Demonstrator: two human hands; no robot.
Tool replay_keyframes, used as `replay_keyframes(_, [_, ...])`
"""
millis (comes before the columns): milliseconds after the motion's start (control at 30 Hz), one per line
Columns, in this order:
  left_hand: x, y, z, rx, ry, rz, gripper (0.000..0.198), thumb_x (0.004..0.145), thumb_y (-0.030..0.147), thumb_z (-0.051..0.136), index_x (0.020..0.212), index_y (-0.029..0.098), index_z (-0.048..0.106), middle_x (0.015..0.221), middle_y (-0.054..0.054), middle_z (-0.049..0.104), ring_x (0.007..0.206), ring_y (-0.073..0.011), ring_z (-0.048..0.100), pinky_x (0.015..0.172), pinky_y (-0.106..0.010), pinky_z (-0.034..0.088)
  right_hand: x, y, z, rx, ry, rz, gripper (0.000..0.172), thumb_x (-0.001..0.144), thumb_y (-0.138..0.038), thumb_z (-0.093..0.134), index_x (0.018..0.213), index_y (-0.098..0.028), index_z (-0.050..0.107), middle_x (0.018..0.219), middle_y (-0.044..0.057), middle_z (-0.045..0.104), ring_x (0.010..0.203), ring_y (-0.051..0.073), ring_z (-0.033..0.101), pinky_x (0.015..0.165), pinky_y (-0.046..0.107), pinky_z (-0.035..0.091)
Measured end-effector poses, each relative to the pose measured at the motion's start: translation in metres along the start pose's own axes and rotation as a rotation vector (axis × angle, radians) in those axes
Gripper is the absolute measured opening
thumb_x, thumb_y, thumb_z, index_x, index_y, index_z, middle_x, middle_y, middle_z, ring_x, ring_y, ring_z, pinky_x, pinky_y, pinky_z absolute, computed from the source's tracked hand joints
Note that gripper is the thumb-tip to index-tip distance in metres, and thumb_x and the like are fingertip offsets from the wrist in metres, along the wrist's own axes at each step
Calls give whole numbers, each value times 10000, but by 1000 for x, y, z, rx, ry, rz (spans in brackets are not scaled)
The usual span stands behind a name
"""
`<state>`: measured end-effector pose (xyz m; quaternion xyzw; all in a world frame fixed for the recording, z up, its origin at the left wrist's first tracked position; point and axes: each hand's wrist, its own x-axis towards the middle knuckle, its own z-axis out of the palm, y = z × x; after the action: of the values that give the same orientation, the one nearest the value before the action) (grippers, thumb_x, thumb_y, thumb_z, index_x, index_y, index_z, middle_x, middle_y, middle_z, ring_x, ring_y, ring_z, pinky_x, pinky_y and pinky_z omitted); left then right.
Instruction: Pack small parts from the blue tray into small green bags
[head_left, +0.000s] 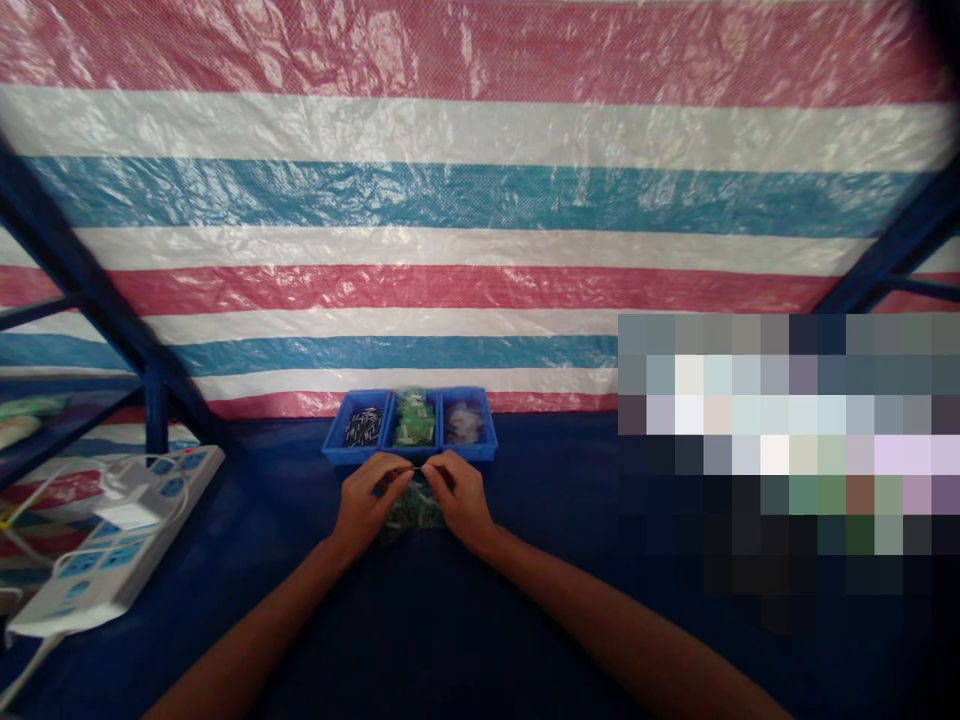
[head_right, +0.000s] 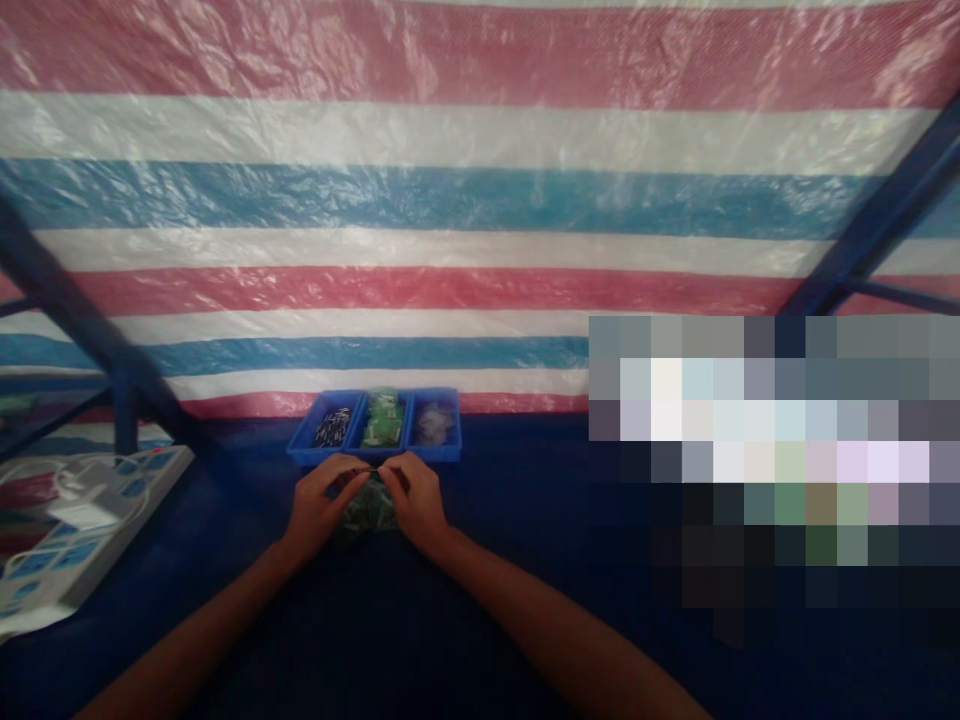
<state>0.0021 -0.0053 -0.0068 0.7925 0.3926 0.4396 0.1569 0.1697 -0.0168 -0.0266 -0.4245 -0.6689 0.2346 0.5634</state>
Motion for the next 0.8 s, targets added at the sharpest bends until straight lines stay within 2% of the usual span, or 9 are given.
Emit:
replay_keyframes(100, [0, 0, 0, 13, 0, 2, 138, 867, 284, 541, 896, 178, 625, 890, -49, 634, 767, -144, 578, 671, -246, 466, 0, 0, 0, 2, 3, -5, 210, 899, -297, 480, 800, -177, 621, 734, 13, 576, 674, 132, 528, 629, 240, 389])
replay_keyframes(300, [0, 5, -2, 64, 7, -24, 173, 885, 281, 499, 811, 165, 605, 807, -41, 620, 711, -133, 564, 666, -243, 446, -2, 0, 2, 41, 16, 33, 161, 870, -284, 520, 935, -184, 628, 780, 21, 613, 666, 136, 553, 620, 244, 419])
replay_keyframes(533, [1, 7, -3, 116, -1, -26, 304, 891, 313, 474, 637, 167, 555, 629, -2, 555, 602, -118, 520, 625, -236, 405, -1, 0, 2, 33, 2, 13, 149, 870, -272, 515, 903, -185, 631, 767, 26, 608, 675, 143, 551, 636, 248, 419])
replay_keyframes(800, [0, 7, -4, 102, -8, -79, 357, 900, 309, 457, 586, 161, 534, 610, 2, 552, 598, -113, 522, 623, -230, 388, -2, 2, 3, 9, -37, 7, 135, 856, -296, 548, 866, -188, 629, 729, 8, 570, 637, 132, 521, 612, 241, 405])
